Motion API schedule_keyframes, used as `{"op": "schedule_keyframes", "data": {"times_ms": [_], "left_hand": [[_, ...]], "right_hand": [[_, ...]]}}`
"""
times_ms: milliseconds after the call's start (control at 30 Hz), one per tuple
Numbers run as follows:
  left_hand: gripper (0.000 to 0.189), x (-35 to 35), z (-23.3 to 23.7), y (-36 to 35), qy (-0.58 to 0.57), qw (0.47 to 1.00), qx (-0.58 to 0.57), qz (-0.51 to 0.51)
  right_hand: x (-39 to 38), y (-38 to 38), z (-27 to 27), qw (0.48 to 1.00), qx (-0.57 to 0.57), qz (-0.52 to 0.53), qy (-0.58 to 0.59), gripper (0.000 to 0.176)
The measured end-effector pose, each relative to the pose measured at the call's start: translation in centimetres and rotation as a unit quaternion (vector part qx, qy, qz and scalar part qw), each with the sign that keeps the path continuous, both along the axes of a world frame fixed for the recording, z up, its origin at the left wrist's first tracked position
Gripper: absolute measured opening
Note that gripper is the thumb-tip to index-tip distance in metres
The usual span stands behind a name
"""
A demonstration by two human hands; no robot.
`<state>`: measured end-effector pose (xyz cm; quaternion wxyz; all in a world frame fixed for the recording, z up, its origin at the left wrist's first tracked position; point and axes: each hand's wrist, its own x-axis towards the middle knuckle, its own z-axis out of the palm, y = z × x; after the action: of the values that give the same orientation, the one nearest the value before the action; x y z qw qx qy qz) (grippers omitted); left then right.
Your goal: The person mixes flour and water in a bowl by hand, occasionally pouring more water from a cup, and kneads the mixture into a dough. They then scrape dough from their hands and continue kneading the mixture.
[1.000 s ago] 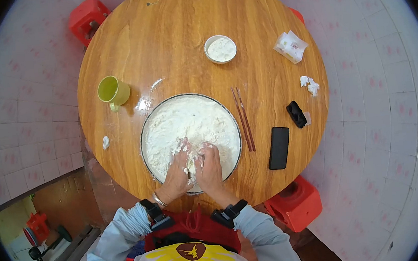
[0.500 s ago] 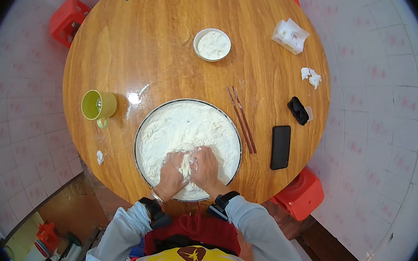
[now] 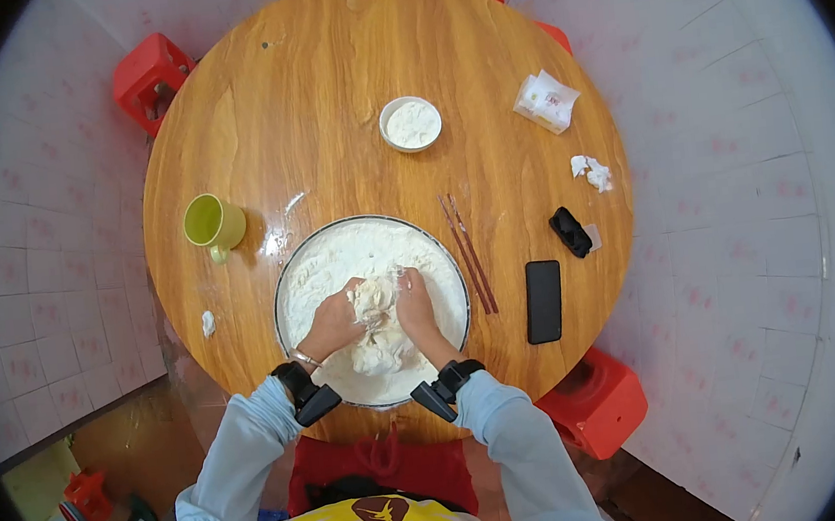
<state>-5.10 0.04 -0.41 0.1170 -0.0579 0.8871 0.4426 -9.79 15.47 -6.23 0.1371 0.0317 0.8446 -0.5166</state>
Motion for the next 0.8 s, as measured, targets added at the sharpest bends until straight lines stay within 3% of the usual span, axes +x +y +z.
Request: {"op": "schedule_keyframes", "data": {"times_ms": [133, 200, 233, 300, 367, 433, 500, 533, 600, 633, 700, 733, 800], "left_hand": [[0.055, 0.6, 2.3, 0.1, 0.032, 0.998, 0.030, 0.049], [0.058, 0.8, 2.9, 0.1, 0.089, 0.995, 0.008, 0.045], [0.062, 0.8, 3.1, 0.1, 0.143, 0.989, -0.013, 0.042], [0.063, 1.2, 3.8, -0.1, 0.135, 0.991, -0.007, 0.022], [0.064, 1.7, 4.2, -0.3, 0.127, 0.992, 0.000, 0.001], [0.065, 2.4, 4.4, -0.2, 0.113, 0.991, -0.027, -0.064], [0.065, 3.1, 4.5, 0.1, 0.139, 0.987, -0.039, -0.069], [0.065, 3.3, 4.6, 0.3, 0.165, 0.982, -0.047, -0.076], [0.065, 3.4, 4.5, 0.3, 0.154, 0.983, -0.060, -0.083], [0.065, 3.4, 4.3, 0.3, 0.138, 0.984, -0.070, -0.090], [0.065, 3.5, 3.7, -0.1, 0.121, 0.985, -0.080, -0.096], [0.070, 3.6, 3.2, -0.5, 0.159, 0.981, -0.067, -0.093], [0.074, 3.5, 3.6, -0.7, 0.194, 0.975, -0.047, -0.093]], "right_hand": [[-1.5, 1.5, -3.0, 0.999, 0.015, 0.038, -0.018, 0.036], [-2.9, 0.7, 4.7, 0.979, -0.105, 0.096, -0.145, 0.042], [-2.9, 0.3, 5.9, 0.979, -0.107, 0.097, -0.143, 0.042], [-3.0, -0.9, 7.2, 0.992, -0.023, 0.037, -0.117, 0.040], [-3.8, -0.3, 2.5, 0.988, -0.019, 0.062, -0.142, 0.040], [-4.4, -0.5, 2.0, 0.981, -0.013, 0.089, -0.170, 0.040], [-4.6, -1.0, 5.5, 0.975, 0.118, 0.162, -0.097, 0.040], [-4.4, -1.1, 5.4, 0.975, 0.118, 0.162, -0.097, 0.040], [-3.6, -1.5, 5.5, 0.964, 0.158, 0.175, 0.119, 0.037], [-3.4, -1.4, 5.5, 0.964, 0.157, 0.176, 0.119, 0.037], [-3.0, -1.4, 6.4, 0.956, 0.126, 0.259, -0.053, 0.032], [-2.7, -1.3, 6.2, 0.956, 0.127, 0.258, -0.054, 0.032], [-1.6, -0.5, 5.8, 0.955, 0.091, 0.277, 0.056, 0.030]]}}
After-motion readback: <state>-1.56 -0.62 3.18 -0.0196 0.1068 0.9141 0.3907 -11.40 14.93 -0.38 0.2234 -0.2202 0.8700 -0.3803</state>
